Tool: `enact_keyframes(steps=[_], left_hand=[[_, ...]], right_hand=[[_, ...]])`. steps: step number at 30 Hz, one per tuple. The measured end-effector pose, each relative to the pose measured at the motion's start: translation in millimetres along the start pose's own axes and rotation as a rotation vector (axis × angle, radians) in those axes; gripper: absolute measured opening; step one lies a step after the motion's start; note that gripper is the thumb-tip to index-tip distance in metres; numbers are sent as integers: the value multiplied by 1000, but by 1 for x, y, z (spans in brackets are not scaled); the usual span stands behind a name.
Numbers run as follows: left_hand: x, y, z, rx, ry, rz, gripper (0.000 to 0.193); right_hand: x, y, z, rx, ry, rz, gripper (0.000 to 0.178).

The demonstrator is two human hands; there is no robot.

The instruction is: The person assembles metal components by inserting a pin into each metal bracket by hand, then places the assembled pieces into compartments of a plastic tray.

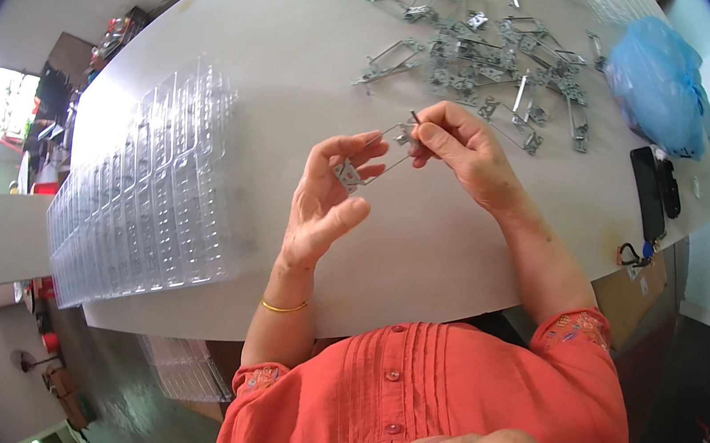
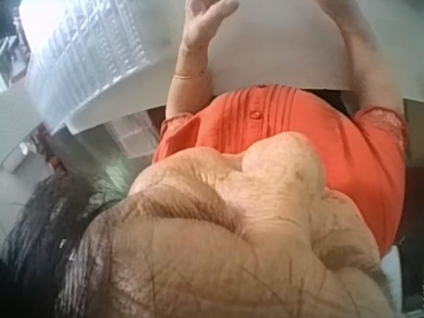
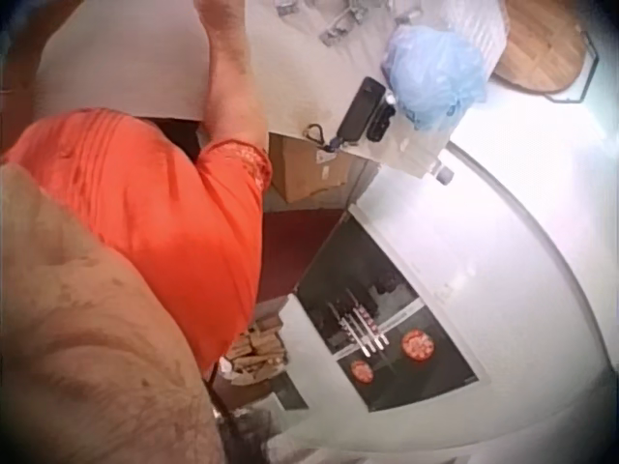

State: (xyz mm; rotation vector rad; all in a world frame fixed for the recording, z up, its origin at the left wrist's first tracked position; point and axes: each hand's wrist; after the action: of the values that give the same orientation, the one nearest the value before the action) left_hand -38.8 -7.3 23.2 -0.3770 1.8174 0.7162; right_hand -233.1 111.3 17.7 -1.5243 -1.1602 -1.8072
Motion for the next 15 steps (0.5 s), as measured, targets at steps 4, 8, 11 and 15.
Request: enact_keyframes(steps=[4,8,11,15], left_hand=[[3,-5,1,-137,-270,145,40],[6,-16,1,-112,-457,302,36],[4,-14,2,-37,-543,336,32],[2,-11,1,-30,-546,277,28]], right_hand=[[1,4,4,18,-60,116,13],[-2,7,6,145,-101,90,6],[-3,12,7,168,-135,117,4],[-2,15,7,69,-200,133,3]])
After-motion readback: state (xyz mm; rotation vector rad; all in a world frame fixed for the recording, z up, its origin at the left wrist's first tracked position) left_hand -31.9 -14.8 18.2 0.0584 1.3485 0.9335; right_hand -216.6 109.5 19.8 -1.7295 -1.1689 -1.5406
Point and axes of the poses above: each hand's wrist, its own z-axis away from the middle knuckle, its own y-axis out of the palm, x = y × z, and after that the axes turned 11 degrees about -x, right-handed
